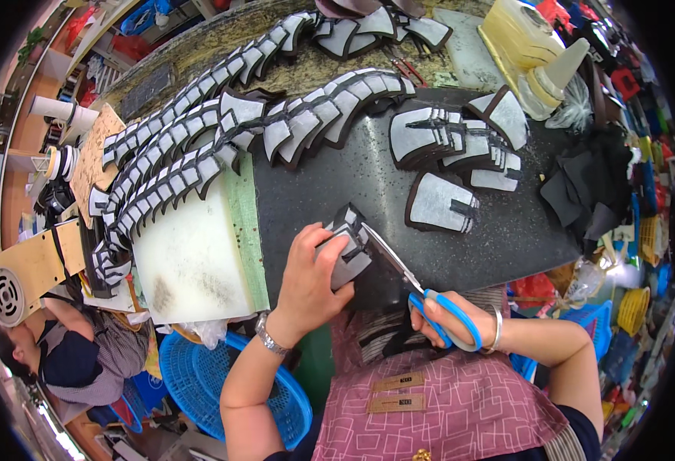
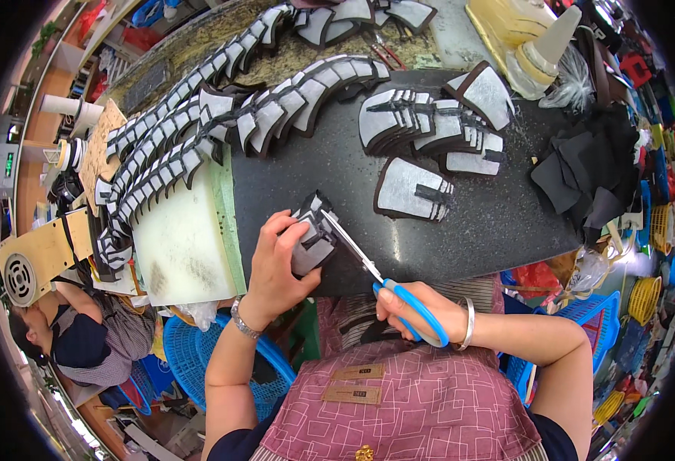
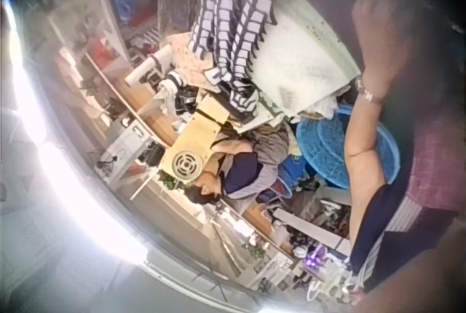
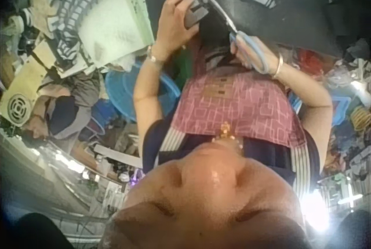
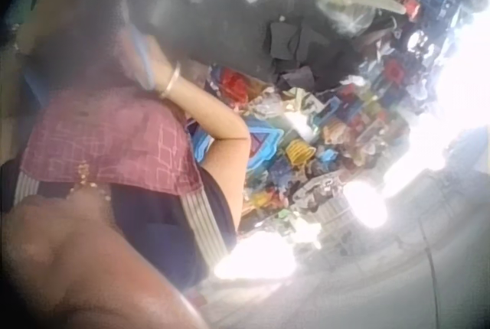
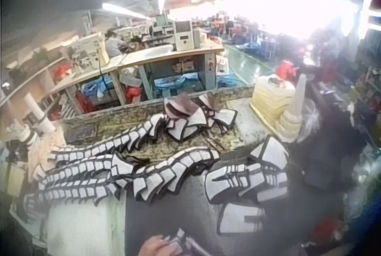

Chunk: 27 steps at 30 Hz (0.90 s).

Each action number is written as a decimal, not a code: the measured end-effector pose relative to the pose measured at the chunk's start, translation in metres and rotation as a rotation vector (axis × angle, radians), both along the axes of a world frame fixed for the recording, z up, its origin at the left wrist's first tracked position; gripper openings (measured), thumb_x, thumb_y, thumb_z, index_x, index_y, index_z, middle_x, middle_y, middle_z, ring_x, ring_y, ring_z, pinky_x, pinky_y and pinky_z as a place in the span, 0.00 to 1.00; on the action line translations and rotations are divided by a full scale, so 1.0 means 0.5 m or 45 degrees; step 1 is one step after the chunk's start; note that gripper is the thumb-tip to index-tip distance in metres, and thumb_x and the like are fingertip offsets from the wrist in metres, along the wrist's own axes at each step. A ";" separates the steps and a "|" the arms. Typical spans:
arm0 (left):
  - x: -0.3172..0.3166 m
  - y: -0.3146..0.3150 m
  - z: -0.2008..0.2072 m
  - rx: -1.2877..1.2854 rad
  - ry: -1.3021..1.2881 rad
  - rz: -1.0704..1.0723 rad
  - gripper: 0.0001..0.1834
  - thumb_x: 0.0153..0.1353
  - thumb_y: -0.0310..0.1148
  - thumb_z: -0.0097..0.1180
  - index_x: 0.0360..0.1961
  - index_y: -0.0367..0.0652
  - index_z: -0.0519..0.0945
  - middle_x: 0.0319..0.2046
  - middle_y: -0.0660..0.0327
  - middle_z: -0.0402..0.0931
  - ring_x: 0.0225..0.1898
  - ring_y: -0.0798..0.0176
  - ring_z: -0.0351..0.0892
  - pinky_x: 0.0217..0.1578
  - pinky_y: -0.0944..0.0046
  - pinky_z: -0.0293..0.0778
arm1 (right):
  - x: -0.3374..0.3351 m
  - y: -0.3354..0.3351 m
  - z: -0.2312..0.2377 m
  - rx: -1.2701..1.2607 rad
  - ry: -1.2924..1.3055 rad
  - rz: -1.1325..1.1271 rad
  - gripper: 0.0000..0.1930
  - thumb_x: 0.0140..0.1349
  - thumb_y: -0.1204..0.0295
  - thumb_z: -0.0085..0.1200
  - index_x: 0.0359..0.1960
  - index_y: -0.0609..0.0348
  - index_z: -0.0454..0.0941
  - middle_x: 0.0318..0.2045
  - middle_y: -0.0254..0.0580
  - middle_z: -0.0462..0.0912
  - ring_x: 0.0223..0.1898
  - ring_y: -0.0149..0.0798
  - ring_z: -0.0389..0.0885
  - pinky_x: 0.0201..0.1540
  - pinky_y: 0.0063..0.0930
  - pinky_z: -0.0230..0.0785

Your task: The person organizes strips of fabric pieces on a workbench, then cuts individual pieces from the strips using scissors and sets them aside.

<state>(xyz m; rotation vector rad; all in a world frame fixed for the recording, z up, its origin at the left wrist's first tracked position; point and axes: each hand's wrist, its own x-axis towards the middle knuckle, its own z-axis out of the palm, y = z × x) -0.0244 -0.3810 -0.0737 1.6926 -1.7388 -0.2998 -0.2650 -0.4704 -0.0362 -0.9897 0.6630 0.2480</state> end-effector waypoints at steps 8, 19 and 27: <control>-0.007 0.051 0.047 -0.310 -0.161 -0.367 0.23 0.36 0.23 0.63 0.38 0.49 0.76 0.45 0.53 0.63 0.47 0.44 0.70 0.44 0.46 0.72 | 0.041 -0.031 0.032 -0.877 -0.245 -0.375 0.13 0.54 0.71 0.61 0.36 0.59 0.68 0.30 0.36 0.76 0.26 0.26 0.72 0.30 0.23 0.68; -0.078 0.097 0.042 -0.313 0.047 -0.220 0.38 0.34 0.24 0.69 0.50 0.45 0.63 0.45 0.51 0.61 0.42 0.47 0.70 0.40 0.52 0.72 | 0.053 0.006 0.031 -0.578 -0.386 -1.125 0.14 0.53 0.84 0.46 0.40 0.58 0.62 0.33 0.40 0.72 0.27 0.31 0.74 0.29 0.24 0.70; -0.054 0.124 0.048 -0.323 0.225 -0.060 0.39 0.33 0.20 0.61 0.52 0.43 0.62 0.48 0.49 0.61 0.49 0.48 0.66 0.49 0.52 0.68 | -0.058 -0.019 0.048 -1.295 -0.032 -0.153 0.10 0.52 0.76 0.55 0.36 0.60 0.69 0.27 0.45 0.77 0.28 0.42 0.79 0.29 0.32 0.70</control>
